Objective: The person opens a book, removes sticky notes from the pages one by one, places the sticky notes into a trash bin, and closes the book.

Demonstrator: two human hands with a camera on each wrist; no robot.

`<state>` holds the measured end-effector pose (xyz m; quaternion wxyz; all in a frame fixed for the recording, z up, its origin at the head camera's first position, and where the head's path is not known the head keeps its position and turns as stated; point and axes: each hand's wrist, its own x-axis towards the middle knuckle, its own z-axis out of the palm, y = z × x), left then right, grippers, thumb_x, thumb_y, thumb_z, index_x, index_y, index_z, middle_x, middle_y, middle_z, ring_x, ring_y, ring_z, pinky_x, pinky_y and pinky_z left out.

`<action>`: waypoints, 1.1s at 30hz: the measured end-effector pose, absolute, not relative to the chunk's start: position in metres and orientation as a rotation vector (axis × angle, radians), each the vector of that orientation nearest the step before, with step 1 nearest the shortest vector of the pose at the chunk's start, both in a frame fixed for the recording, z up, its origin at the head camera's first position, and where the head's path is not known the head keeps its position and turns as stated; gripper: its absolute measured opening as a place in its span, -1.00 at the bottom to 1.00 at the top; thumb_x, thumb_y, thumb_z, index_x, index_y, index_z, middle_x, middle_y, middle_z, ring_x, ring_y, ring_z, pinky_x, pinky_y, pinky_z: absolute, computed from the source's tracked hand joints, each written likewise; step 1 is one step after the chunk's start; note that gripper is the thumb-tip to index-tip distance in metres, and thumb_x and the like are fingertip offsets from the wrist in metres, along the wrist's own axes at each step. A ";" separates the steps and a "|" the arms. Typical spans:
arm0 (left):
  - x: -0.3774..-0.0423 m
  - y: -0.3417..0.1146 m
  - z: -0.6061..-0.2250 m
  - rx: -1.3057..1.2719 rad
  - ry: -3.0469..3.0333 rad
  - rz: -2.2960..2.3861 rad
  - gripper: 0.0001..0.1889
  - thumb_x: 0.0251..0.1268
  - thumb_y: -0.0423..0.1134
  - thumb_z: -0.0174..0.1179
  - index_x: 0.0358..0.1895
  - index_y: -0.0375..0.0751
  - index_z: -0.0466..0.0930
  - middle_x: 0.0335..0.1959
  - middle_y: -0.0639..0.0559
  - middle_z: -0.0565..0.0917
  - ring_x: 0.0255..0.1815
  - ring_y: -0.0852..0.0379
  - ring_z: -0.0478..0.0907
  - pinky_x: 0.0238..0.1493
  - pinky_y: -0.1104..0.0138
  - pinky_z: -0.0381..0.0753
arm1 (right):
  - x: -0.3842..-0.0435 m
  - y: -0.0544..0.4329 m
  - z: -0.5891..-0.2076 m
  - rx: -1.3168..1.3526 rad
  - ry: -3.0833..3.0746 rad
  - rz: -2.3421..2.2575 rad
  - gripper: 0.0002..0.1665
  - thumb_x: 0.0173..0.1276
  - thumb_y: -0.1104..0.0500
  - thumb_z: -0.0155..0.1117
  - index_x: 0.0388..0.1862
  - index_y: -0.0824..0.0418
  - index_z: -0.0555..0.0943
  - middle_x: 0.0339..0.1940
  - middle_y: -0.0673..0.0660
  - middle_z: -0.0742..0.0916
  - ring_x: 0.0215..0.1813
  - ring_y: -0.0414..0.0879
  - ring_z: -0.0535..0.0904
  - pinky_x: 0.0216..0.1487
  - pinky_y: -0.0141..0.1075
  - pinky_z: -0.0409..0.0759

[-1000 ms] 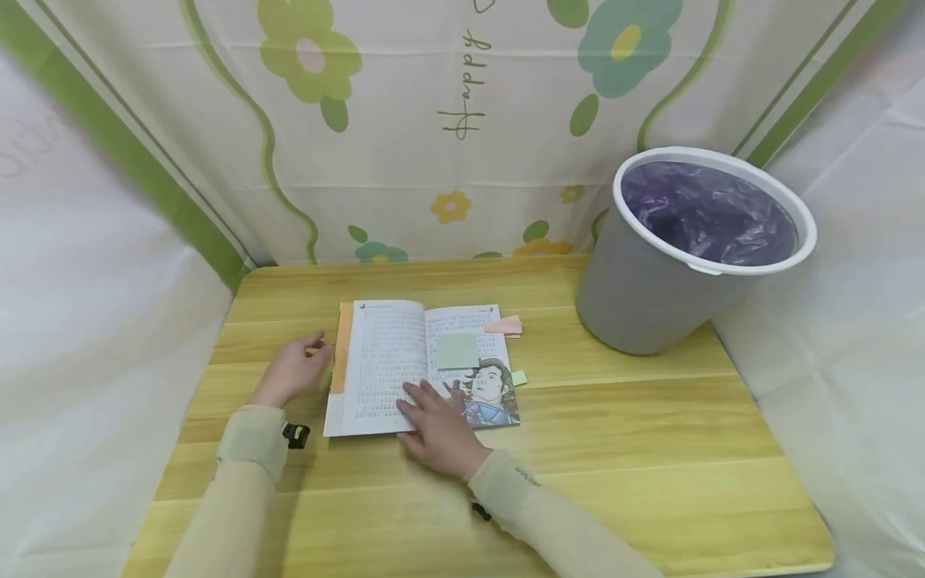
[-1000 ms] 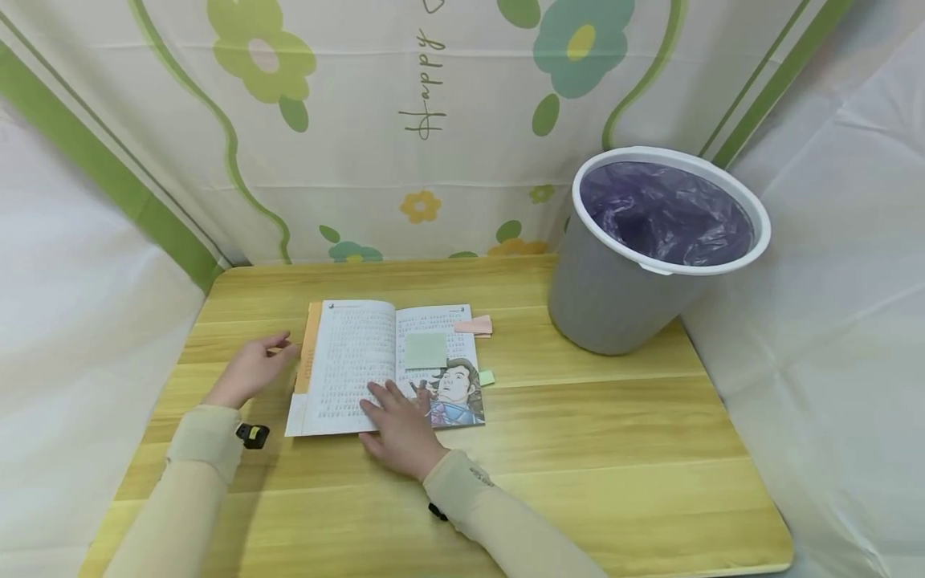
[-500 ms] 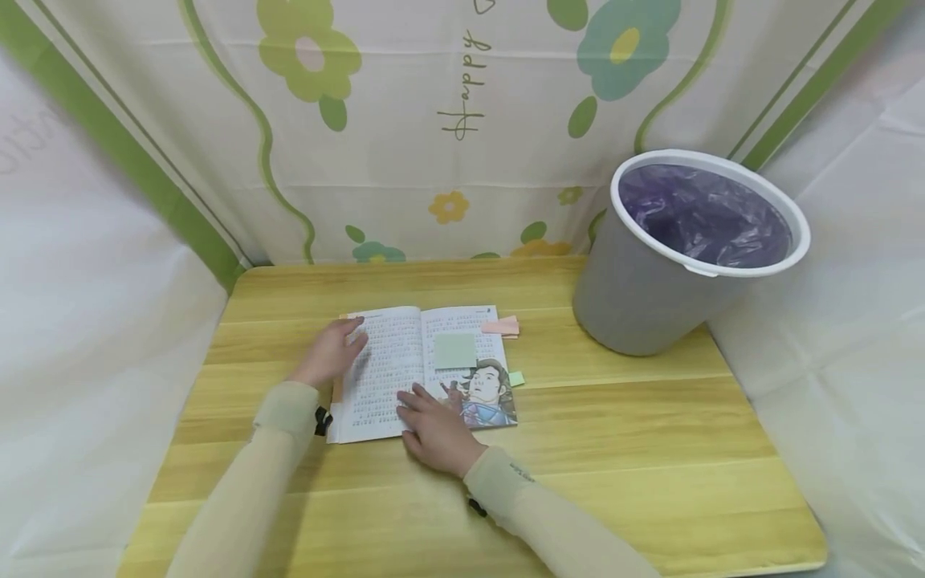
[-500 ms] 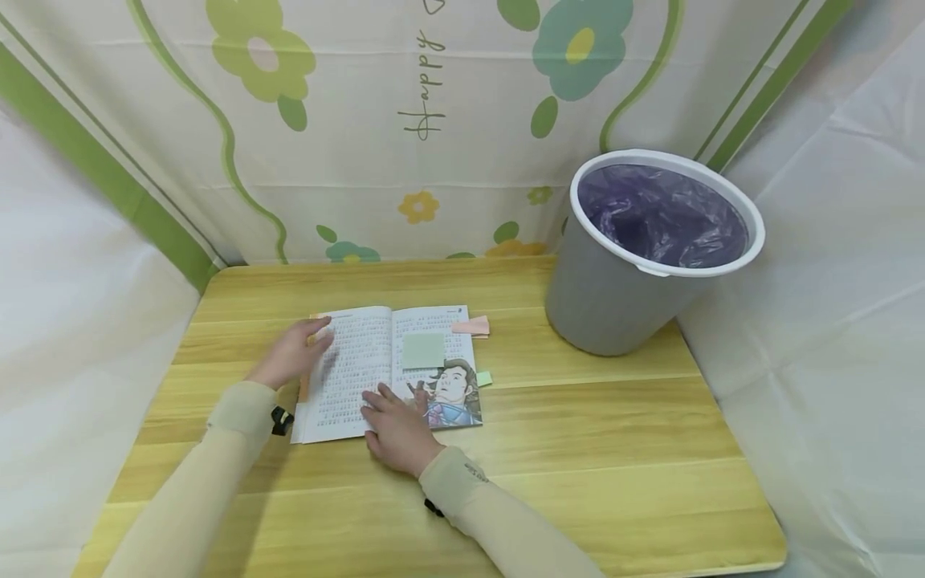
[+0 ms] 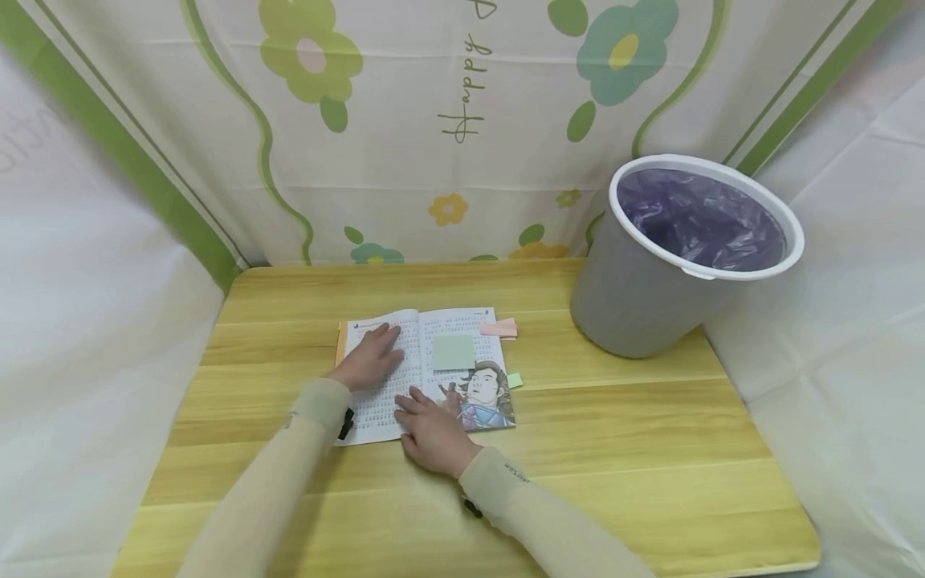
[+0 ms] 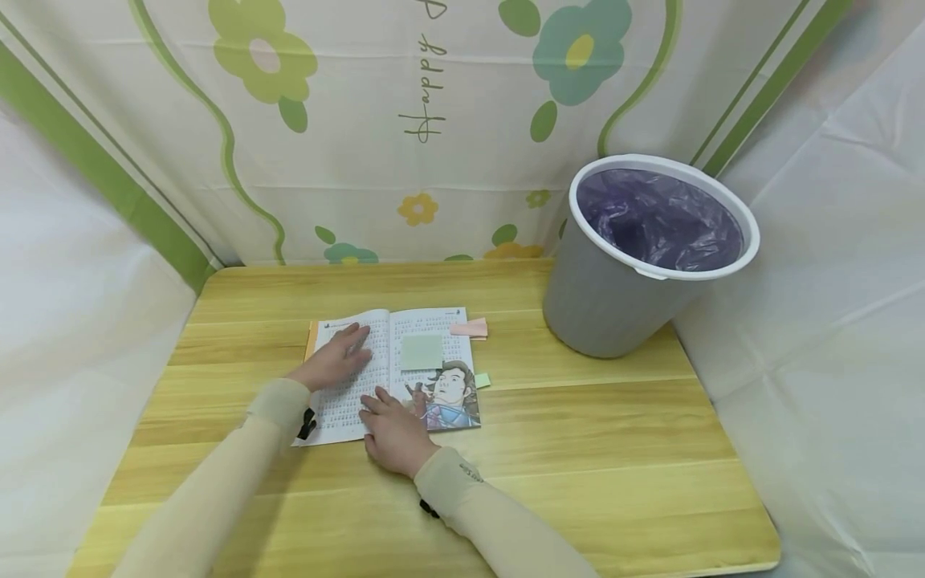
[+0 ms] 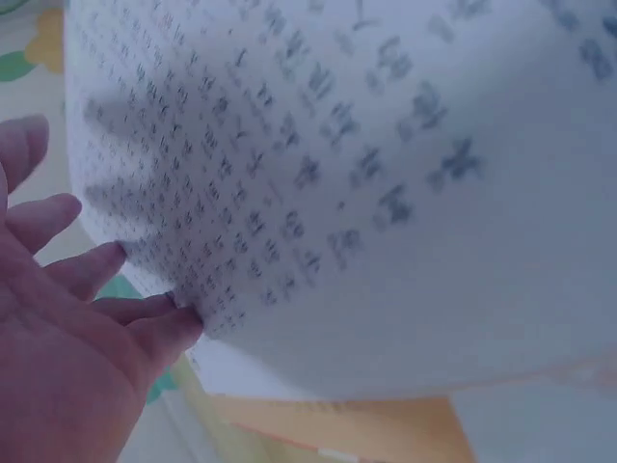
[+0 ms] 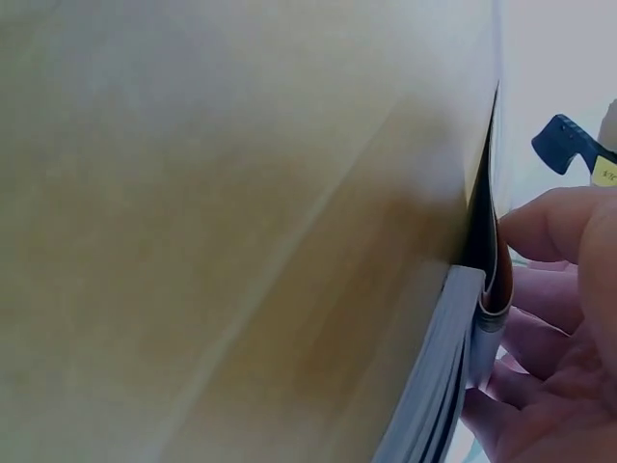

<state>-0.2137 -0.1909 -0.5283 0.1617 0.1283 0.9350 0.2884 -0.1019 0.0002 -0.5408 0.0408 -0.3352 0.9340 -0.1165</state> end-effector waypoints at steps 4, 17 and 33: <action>-0.213 -0.187 -0.536 0.417 2.661 0.715 -0.26 0.57 0.09 -0.13 0.60 -0.19 -0.12 0.59 -0.32 -0.18 0.52 -0.48 -0.33 0.44 -0.26 -0.22 | -0.102 0.000 -0.542 -1.047 2.851 -0.373 -0.46 0.41 -0.02 0.22 0.34 0.08 0.54 0.49 0.00 0.41 0.53 0.02 0.21 0.27 0.51 0.01; -0.208 -0.186 -0.544 0.413 2.639 0.549 -0.21 0.58 0.18 -0.27 0.61 -0.17 -0.34 0.60 -0.29 -0.35 0.53 -0.38 -0.53 0.45 -0.22 -0.43 | -0.100 0.026 -0.533 -1.026 2.718 -0.812 -0.52 0.46 0.13 0.18 0.31 0.22 0.54 0.45 0.10 0.46 0.51 0.07 0.25 0.43 0.31 0.01; -0.204 -0.184 -0.558 0.454 2.717 0.569 -0.26 0.57 0.18 -0.23 0.63 0.08 -0.33 0.60 -0.24 -0.37 0.52 -0.41 -0.57 0.41 -0.29 -0.50 | -0.132 0.121 -0.511 -0.774 2.894 -1.147 -0.57 0.37 0.34 0.27 0.21 0.37 0.59 0.27 0.31 0.60 0.34 0.22 0.46 0.34 0.04 0.36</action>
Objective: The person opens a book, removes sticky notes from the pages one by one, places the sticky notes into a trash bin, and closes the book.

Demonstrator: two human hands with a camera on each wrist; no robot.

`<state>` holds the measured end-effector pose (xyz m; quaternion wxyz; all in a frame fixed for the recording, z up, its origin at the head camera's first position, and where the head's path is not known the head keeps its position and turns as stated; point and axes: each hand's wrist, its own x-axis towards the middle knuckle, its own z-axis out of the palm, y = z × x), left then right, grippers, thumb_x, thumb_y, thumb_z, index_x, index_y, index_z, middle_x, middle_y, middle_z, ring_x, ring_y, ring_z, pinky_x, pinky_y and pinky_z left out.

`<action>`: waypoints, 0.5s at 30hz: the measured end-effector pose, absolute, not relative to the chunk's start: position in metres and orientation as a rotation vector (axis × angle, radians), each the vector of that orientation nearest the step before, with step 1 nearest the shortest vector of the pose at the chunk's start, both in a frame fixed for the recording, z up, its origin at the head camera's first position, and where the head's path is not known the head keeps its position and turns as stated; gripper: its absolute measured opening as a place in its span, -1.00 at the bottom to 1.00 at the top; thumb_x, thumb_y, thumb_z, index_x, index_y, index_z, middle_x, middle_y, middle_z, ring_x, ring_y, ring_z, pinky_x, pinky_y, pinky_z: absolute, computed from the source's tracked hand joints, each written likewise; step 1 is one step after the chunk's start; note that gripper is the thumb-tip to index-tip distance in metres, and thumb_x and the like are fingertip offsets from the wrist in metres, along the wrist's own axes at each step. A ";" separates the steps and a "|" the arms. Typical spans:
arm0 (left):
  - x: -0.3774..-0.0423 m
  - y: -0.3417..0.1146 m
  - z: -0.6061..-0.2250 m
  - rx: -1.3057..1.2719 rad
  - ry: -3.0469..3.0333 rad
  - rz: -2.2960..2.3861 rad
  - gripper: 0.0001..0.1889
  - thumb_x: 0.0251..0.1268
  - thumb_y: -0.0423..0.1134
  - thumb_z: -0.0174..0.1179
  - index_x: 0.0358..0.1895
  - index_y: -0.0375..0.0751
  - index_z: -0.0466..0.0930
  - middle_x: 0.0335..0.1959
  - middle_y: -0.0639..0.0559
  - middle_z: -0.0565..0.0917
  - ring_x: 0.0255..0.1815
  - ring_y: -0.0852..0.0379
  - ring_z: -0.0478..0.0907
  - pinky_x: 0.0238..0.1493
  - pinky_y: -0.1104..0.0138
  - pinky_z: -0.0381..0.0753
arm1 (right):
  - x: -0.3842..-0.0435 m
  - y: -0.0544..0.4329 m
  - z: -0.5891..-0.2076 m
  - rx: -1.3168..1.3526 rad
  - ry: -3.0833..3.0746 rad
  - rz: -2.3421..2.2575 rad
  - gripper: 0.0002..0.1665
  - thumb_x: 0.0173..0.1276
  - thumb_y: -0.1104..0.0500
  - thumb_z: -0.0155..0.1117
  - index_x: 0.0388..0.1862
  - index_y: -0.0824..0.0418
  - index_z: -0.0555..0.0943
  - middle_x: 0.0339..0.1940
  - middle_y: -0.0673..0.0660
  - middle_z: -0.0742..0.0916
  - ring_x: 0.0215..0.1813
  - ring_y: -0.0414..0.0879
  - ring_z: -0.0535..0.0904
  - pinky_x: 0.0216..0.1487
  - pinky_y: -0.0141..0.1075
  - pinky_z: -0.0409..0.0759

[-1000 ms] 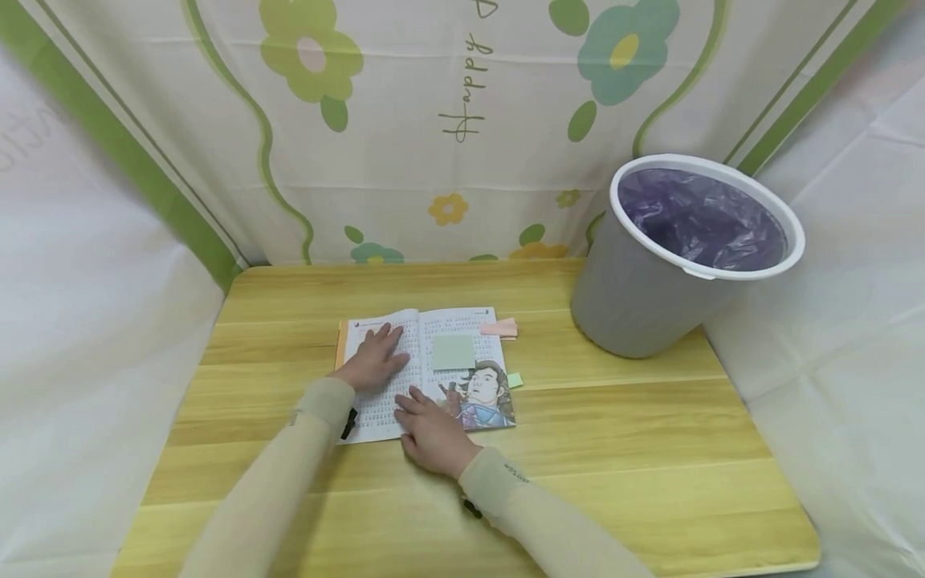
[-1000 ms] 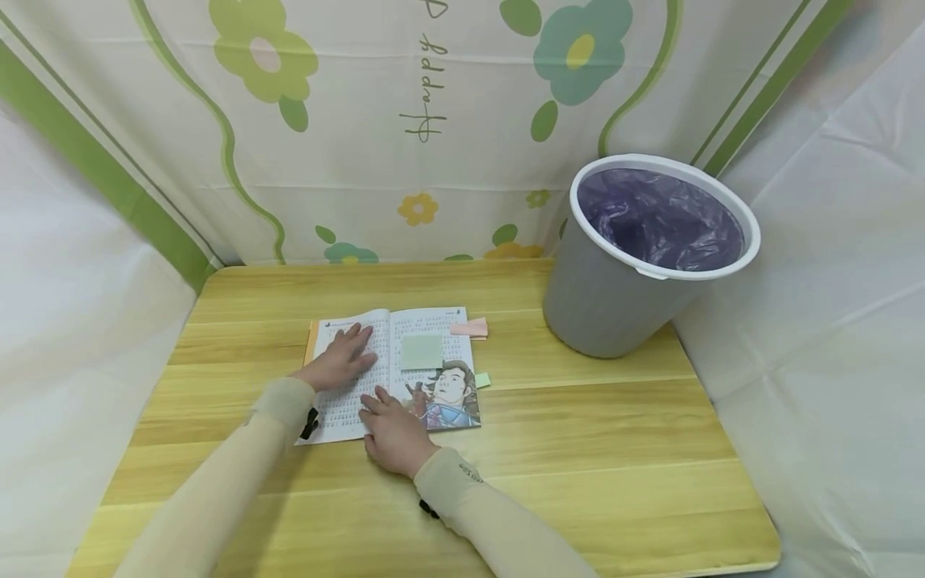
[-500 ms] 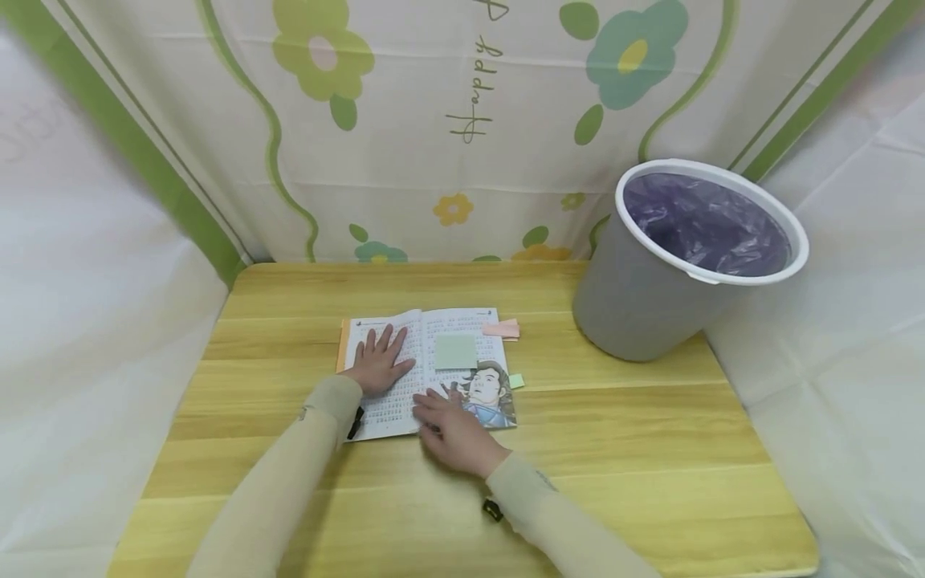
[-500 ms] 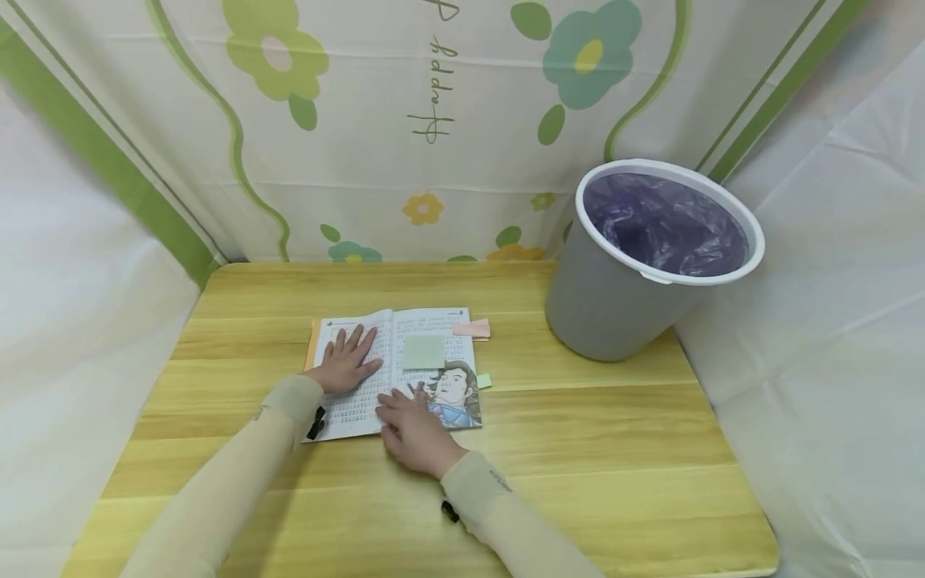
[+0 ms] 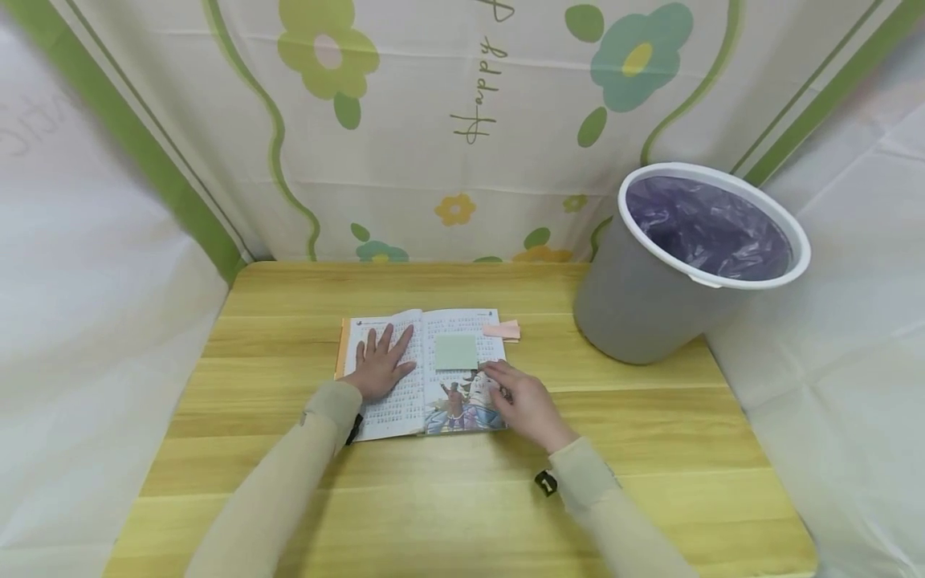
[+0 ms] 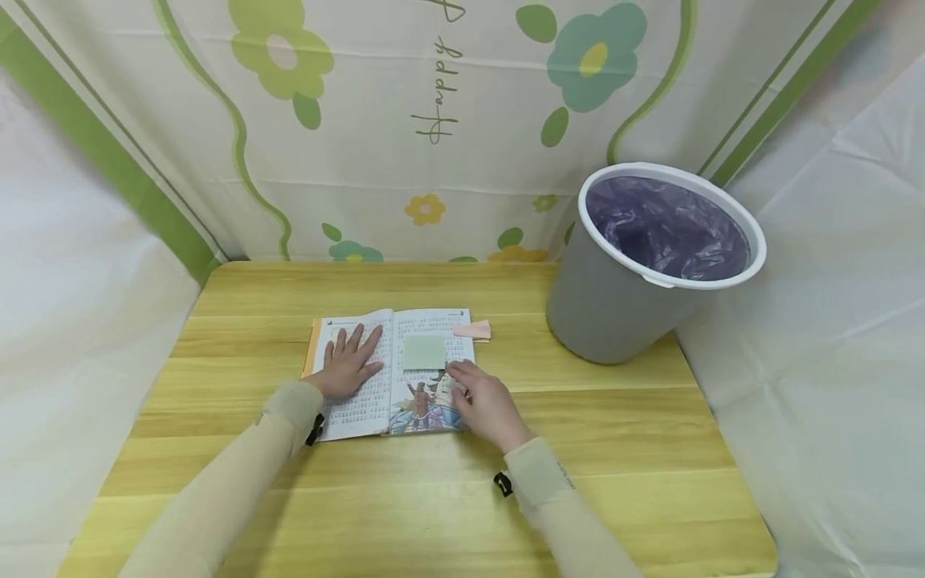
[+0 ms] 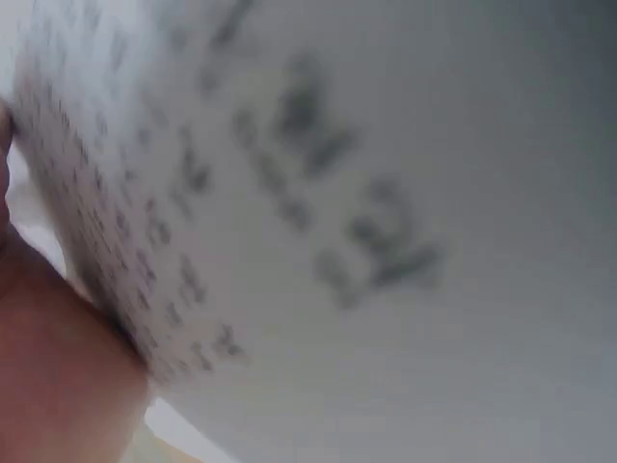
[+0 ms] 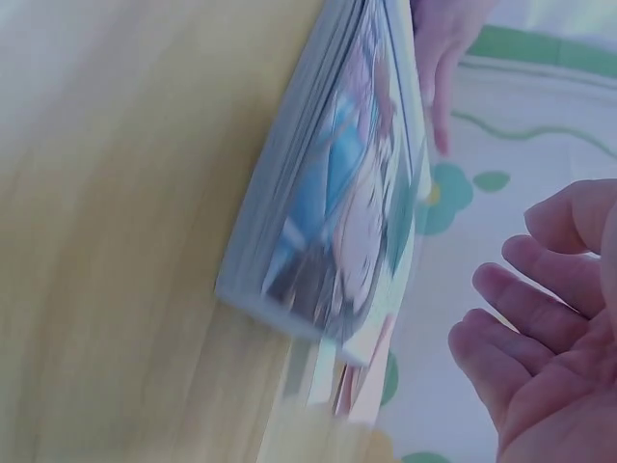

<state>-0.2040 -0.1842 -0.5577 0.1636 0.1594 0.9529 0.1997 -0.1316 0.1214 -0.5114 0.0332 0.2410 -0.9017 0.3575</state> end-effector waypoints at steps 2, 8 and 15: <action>-0.203 -0.181 -0.562 0.514 2.754 0.547 -0.30 0.59 0.13 -0.24 0.63 0.11 -0.27 0.61 -0.21 -0.36 0.52 -0.42 -0.55 0.40 -0.31 -0.47 | -0.134 0.127 -0.511 0.691 -2.801 1.102 -0.58 0.38 0.33 0.27 0.22 0.33 0.60 0.27 0.29 0.60 0.34 0.19 0.47 0.35 0.03 0.36; -0.200 -0.168 -0.561 0.628 2.741 0.601 -0.26 0.61 0.10 -0.28 0.61 -0.10 -0.37 0.63 -0.04 -0.36 0.55 -0.29 -0.53 0.44 -0.24 -0.44 | -0.141 0.130 -0.514 0.624 -2.875 1.097 -0.57 0.38 0.31 0.27 0.23 0.23 0.62 0.29 0.26 0.59 0.35 0.14 0.47 0.35 0.03 0.36; -0.203 -0.164 -0.555 0.623 2.792 0.452 0.04 0.27 0.54 -0.20 0.62 -0.07 -0.20 0.61 -0.15 -0.14 0.58 -0.30 -0.30 0.43 -0.30 -0.27 | -0.155 0.118 -0.518 0.731 -2.957 0.891 -0.53 0.39 0.27 0.26 0.26 0.34 0.56 0.31 0.30 0.57 0.34 0.18 0.47 0.34 0.02 0.39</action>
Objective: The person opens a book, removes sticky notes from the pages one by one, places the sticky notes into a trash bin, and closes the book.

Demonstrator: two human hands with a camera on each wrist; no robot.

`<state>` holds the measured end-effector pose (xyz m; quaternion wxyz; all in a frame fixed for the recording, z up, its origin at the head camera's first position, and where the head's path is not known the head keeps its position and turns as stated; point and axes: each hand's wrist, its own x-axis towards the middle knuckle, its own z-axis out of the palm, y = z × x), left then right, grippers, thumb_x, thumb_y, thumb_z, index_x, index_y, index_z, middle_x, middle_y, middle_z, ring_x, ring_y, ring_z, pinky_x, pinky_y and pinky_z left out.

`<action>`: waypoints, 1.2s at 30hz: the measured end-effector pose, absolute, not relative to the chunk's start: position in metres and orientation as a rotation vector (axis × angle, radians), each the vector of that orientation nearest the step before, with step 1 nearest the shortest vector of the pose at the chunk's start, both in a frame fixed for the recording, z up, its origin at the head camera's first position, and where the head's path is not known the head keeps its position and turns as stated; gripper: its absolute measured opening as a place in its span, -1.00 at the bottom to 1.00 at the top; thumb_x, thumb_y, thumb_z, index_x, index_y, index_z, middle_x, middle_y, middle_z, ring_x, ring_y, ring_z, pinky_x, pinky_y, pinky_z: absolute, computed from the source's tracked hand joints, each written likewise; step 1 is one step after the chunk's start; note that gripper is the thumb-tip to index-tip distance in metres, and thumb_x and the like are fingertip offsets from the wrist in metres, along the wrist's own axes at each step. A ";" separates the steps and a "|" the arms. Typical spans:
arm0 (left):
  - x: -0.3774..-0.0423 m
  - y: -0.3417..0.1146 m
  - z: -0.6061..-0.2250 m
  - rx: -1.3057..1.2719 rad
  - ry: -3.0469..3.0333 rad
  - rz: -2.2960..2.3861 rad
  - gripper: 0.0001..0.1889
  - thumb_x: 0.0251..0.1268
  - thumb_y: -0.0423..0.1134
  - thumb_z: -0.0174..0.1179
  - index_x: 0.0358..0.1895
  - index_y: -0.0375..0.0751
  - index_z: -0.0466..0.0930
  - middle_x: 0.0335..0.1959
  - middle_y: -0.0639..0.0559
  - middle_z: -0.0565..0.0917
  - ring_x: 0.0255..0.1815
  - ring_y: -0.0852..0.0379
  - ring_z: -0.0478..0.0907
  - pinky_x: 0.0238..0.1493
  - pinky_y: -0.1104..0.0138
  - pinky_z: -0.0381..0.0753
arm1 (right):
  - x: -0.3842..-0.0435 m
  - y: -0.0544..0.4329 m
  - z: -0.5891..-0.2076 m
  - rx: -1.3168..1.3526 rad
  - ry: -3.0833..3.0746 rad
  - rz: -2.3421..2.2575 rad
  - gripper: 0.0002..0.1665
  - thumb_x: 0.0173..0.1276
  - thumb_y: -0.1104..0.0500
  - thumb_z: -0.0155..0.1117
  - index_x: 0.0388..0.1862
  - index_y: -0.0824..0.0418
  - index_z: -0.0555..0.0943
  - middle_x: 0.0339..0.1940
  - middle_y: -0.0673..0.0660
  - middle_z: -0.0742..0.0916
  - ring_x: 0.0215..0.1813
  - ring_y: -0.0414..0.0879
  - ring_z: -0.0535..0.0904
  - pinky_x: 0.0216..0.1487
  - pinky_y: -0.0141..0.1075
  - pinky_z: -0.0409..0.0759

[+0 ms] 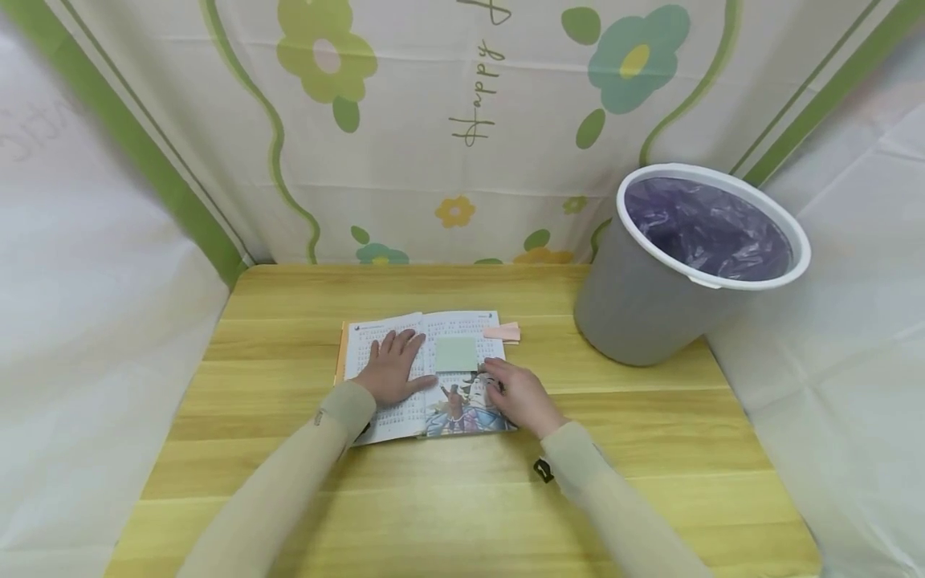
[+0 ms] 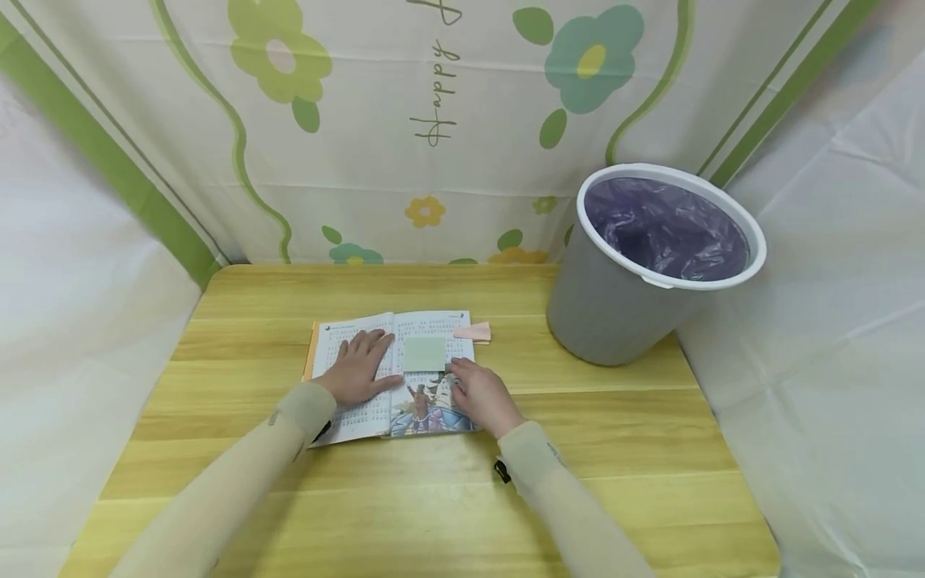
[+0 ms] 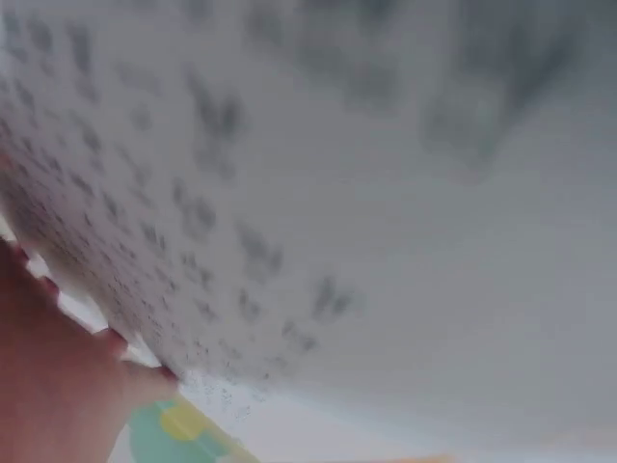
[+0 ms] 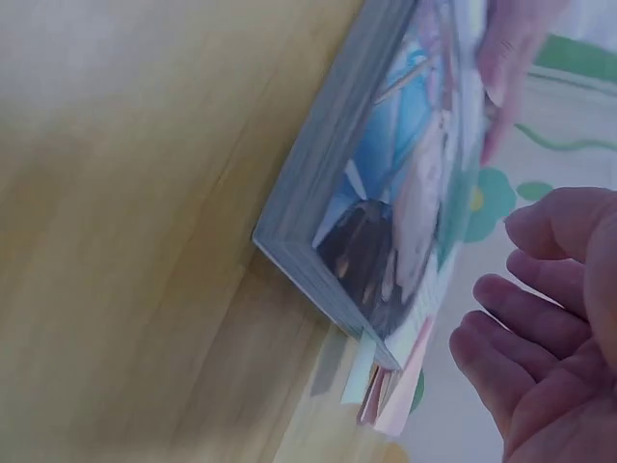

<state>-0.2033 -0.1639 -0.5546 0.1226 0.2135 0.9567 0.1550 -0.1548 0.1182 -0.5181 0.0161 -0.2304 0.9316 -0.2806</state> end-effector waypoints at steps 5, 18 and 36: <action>-0.212 -0.164 -0.555 0.641 2.841 0.457 0.15 0.08 0.61 -0.01 0.59 -0.07 -0.06 0.59 -0.18 -0.06 0.57 -0.29 -0.23 0.40 -0.35 -0.21 | -0.166 0.100 -0.521 -0.881 2.973 -0.653 -0.57 0.31 0.30 0.30 0.16 0.36 0.60 0.24 0.29 0.62 0.28 0.15 0.53 0.26 -0.05 0.50; -0.216 -0.164 -0.571 0.582 2.736 0.434 0.21 0.08 0.65 -0.12 0.61 0.07 -0.48 0.58 -0.10 -0.55 0.54 -0.24 -0.61 0.39 -0.27 -0.58 | -0.180 0.061 -0.527 -1.001 3.047 -0.342 -0.61 0.36 0.25 0.30 0.16 0.27 0.56 0.21 0.23 0.61 0.26 0.08 0.52 -0.04 -0.21 0.68; -0.204 -0.152 -0.562 0.620 2.718 0.396 0.08 0.09 0.61 -0.04 0.62 0.26 -0.22 0.59 -0.14 -0.51 0.53 -0.29 -0.61 0.37 -0.31 -0.55 | -0.178 0.050 -0.534 -0.920 2.987 -0.155 -0.54 0.43 0.18 0.22 0.27 0.27 0.51 0.32 0.23 0.55 0.30 0.01 0.49 -0.12 -0.31 0.69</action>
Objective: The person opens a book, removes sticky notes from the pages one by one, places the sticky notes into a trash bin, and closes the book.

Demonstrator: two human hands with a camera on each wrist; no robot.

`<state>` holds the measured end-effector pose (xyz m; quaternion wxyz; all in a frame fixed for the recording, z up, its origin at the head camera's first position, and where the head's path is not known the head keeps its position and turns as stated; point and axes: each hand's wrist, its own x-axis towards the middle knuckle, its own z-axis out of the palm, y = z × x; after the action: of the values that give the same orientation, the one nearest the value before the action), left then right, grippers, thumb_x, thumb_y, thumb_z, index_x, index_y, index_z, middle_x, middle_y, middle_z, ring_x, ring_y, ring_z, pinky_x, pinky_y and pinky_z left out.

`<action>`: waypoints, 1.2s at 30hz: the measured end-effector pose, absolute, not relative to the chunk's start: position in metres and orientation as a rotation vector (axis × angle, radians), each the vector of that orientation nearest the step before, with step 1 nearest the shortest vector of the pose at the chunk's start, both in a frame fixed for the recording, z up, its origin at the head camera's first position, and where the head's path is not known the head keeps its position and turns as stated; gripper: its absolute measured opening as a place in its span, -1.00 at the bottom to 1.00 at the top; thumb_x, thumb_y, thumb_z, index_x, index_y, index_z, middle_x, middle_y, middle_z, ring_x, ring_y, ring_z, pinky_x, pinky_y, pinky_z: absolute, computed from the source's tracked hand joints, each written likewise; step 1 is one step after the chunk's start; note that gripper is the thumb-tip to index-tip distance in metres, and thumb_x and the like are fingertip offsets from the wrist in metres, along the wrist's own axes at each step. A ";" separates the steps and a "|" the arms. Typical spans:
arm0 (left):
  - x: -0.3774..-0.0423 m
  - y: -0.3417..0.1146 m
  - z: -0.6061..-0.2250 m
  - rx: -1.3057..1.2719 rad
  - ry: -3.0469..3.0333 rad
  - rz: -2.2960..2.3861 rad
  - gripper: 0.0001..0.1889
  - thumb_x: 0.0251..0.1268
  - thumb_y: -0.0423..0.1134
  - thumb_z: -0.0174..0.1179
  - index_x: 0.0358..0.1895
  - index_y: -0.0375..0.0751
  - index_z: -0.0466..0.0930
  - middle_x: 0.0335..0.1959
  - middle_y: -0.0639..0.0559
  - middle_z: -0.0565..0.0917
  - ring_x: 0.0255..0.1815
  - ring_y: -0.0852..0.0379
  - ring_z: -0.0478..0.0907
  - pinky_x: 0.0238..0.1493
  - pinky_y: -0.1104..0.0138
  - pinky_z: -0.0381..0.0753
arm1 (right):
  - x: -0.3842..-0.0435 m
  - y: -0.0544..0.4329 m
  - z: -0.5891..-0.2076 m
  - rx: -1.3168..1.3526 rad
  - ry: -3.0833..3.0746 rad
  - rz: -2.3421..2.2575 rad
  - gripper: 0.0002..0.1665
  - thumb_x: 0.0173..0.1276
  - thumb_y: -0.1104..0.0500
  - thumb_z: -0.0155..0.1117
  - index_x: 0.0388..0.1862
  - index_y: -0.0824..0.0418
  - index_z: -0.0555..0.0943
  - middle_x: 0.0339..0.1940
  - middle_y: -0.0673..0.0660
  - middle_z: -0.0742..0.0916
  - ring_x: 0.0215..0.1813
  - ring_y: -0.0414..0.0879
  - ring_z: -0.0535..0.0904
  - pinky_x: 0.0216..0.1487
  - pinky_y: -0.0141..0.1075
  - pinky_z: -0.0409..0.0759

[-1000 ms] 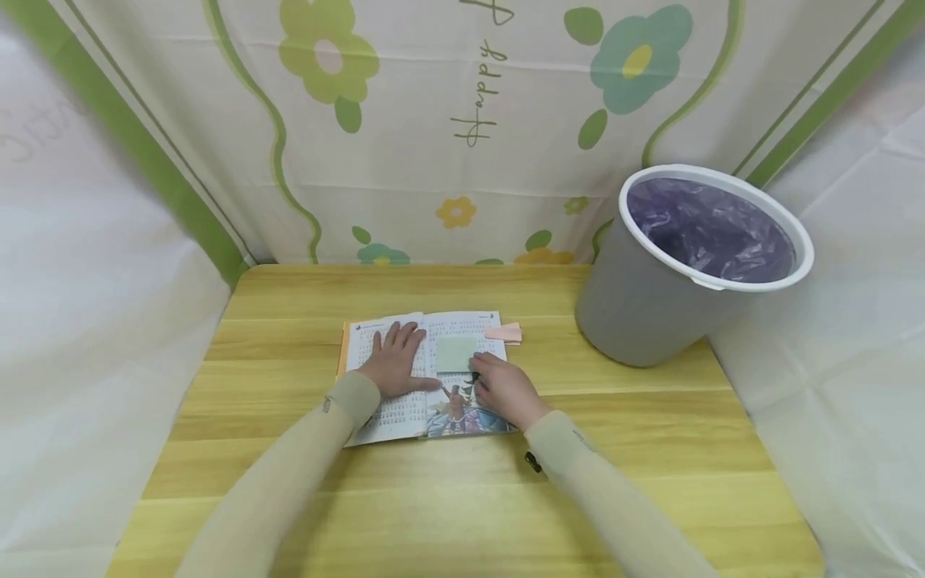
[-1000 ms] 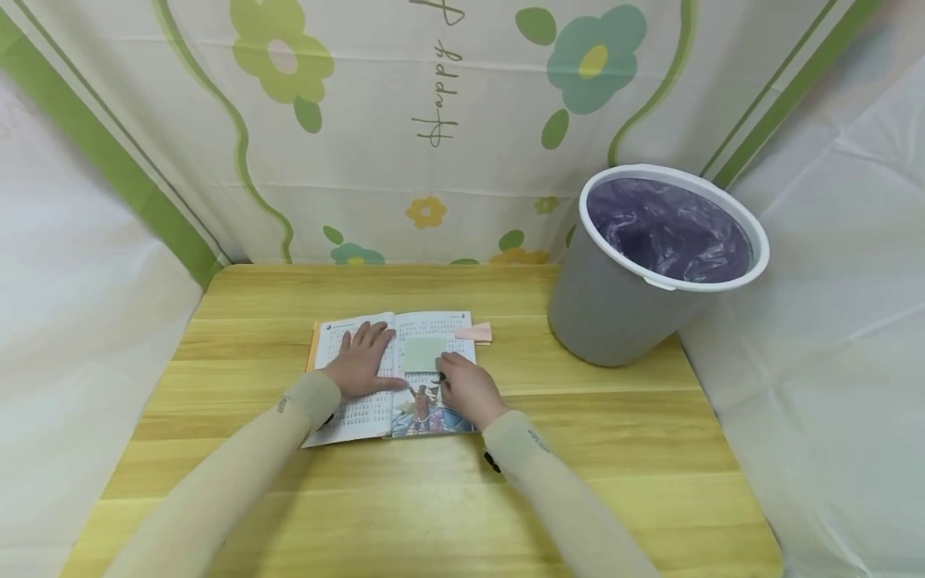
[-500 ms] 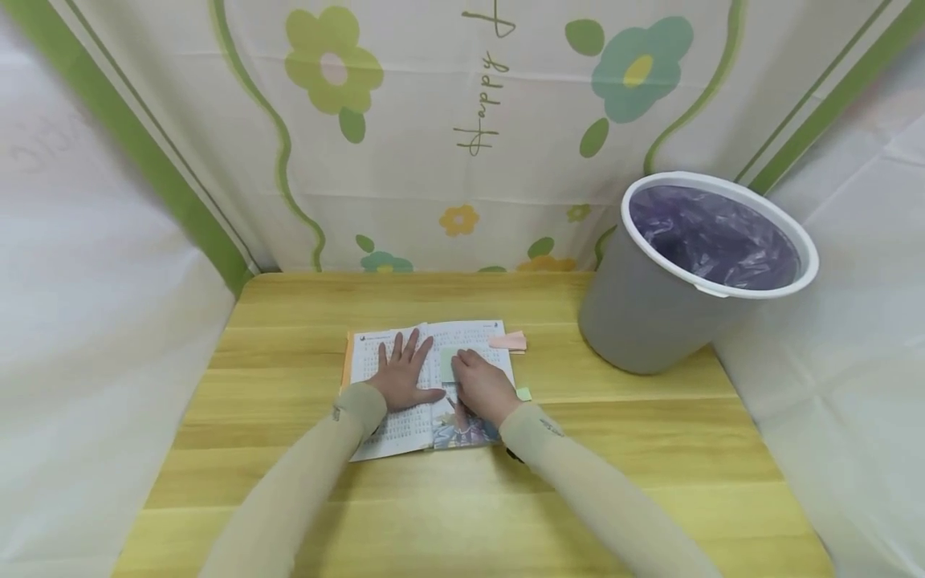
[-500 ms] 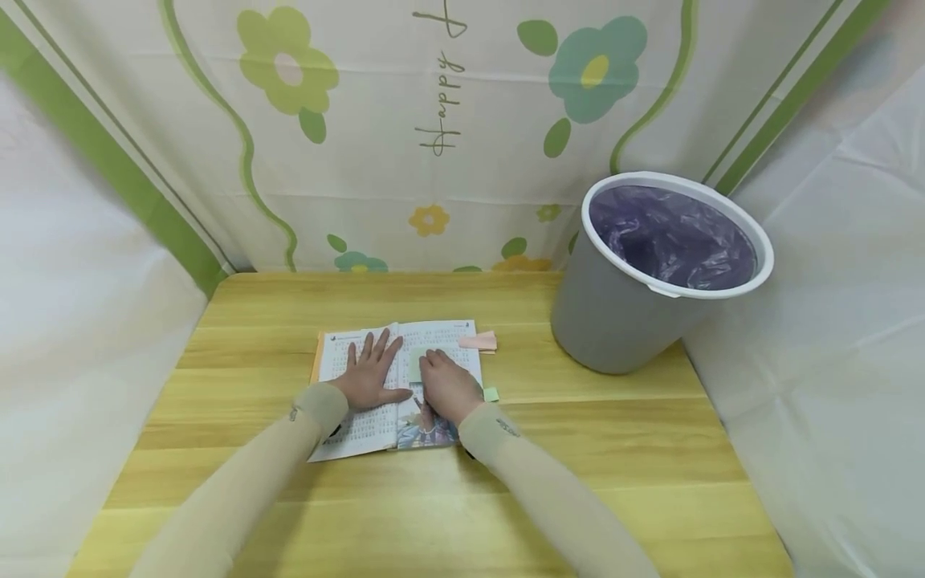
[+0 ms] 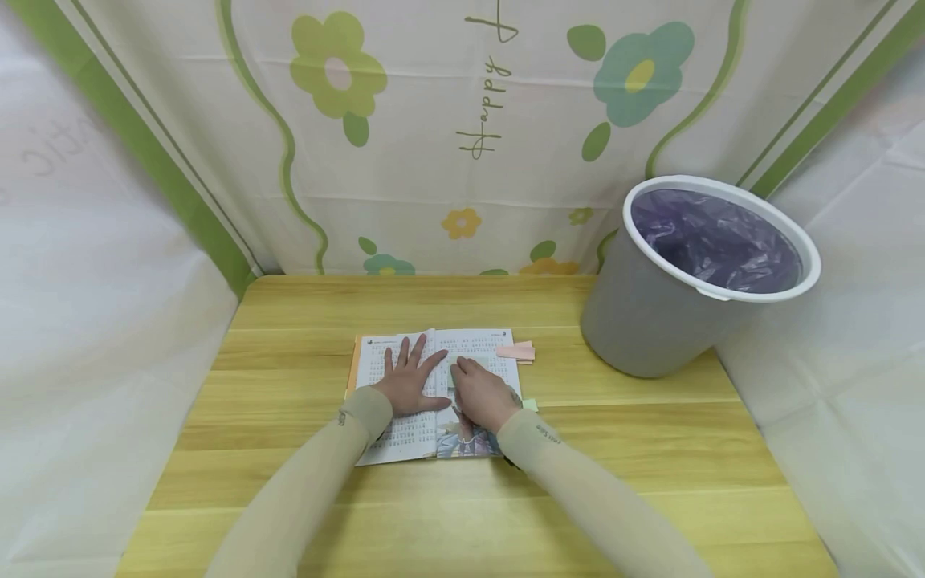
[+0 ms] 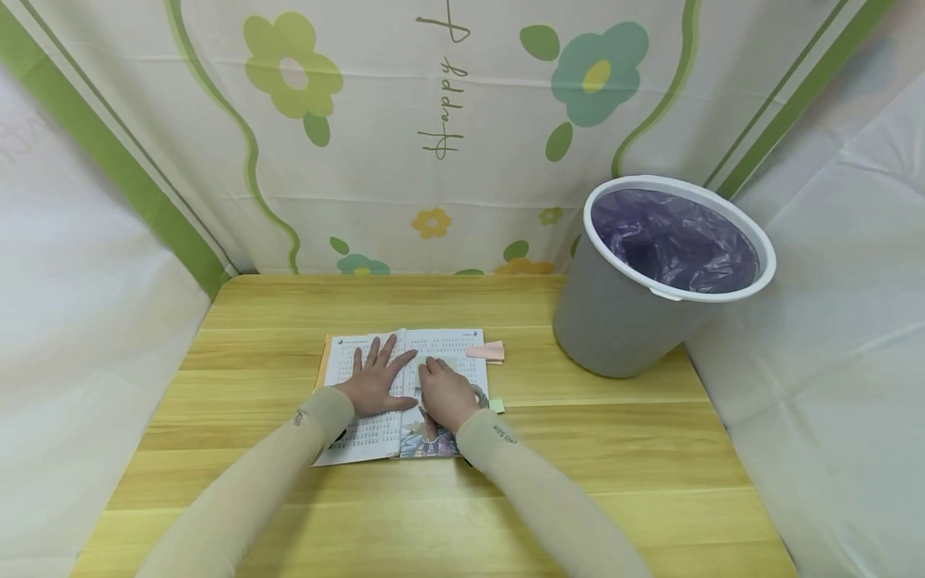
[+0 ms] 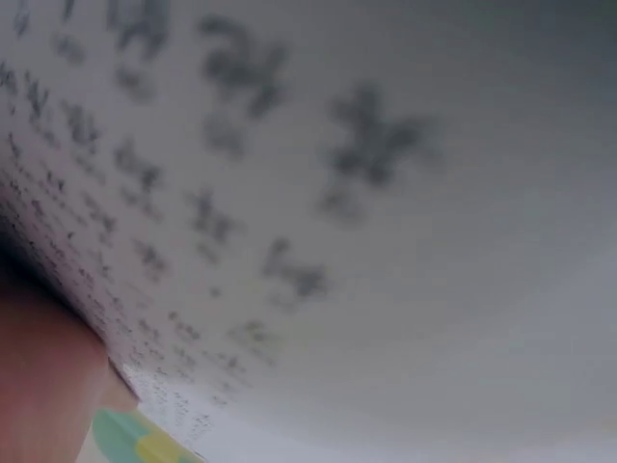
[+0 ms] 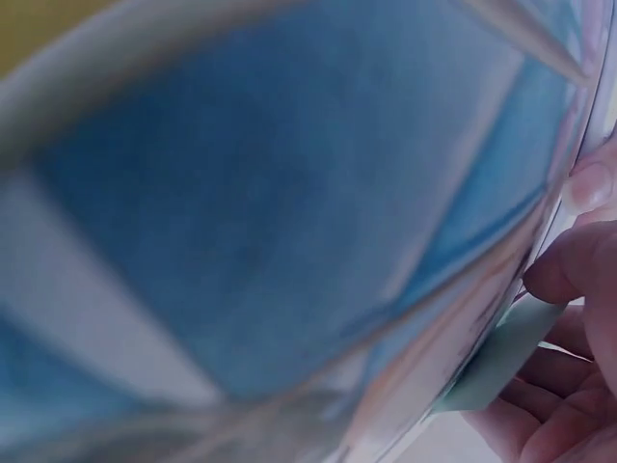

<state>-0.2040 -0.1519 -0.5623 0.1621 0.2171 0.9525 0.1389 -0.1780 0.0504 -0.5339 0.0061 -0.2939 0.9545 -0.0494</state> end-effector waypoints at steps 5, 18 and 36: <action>-0.205 -0.152 -0.565 0.615 2.725 0.377 0.10 0.06 0.65 -0.07 0.62 0.28 -0.24 0.59 -0.12 -0.52 0.53 -0.28 -0.63 0.37 -0.30 -0.56 | -0.178 0.050 -0.538 -0.952 3.035 -0.094 -0.60 0.40 0.17 0.26 0.18 0.26 0.58 0.28 0.21 0.59 0.26 0.00 0.53 -0.18 -0.33 0.70; -0.207 -0.145 -0.561 0.566 2.715 0.330 0.15 0.02 0.63 0.02 0.62 0.21 -0.21 0.60 -0.19 -0.44 0.54 -0.33 -0.56 0.36 -0.34 -0.51 | -0.178 0.051 -0.543 -0.926 3.041 -0.115 -0.62 0.42 0.21 0.25 0.19 0.25 0.59 0.30 0.21 0.58 0.32 0.02 0.49 -0.01 -0.31 0.66; -0.209 -0.139 -0.555 0.488 2.683 0.199 0.21 -0.06 0.65 0.07 0.62 0.26 -0.29 0.59 -0.16 -0.50 0.53 -0.33 -0.59 0.38 -0.33 -0.46 | -0.177 0.052 -0.543 -0.883 3.027 -0.195 -0.62 0.46 0.26 0.19 0.23 0.27 0.58 0.28 0.22 0.59 0.30 0.03 0.51 0.02 -0.26 0.65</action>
<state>-0.2087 -0.1387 -0.5546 0.2022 0.1748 0.9610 0.0711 -0.1770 0.0516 -0.5430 -0.0089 -0.2796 0.9581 -0.0617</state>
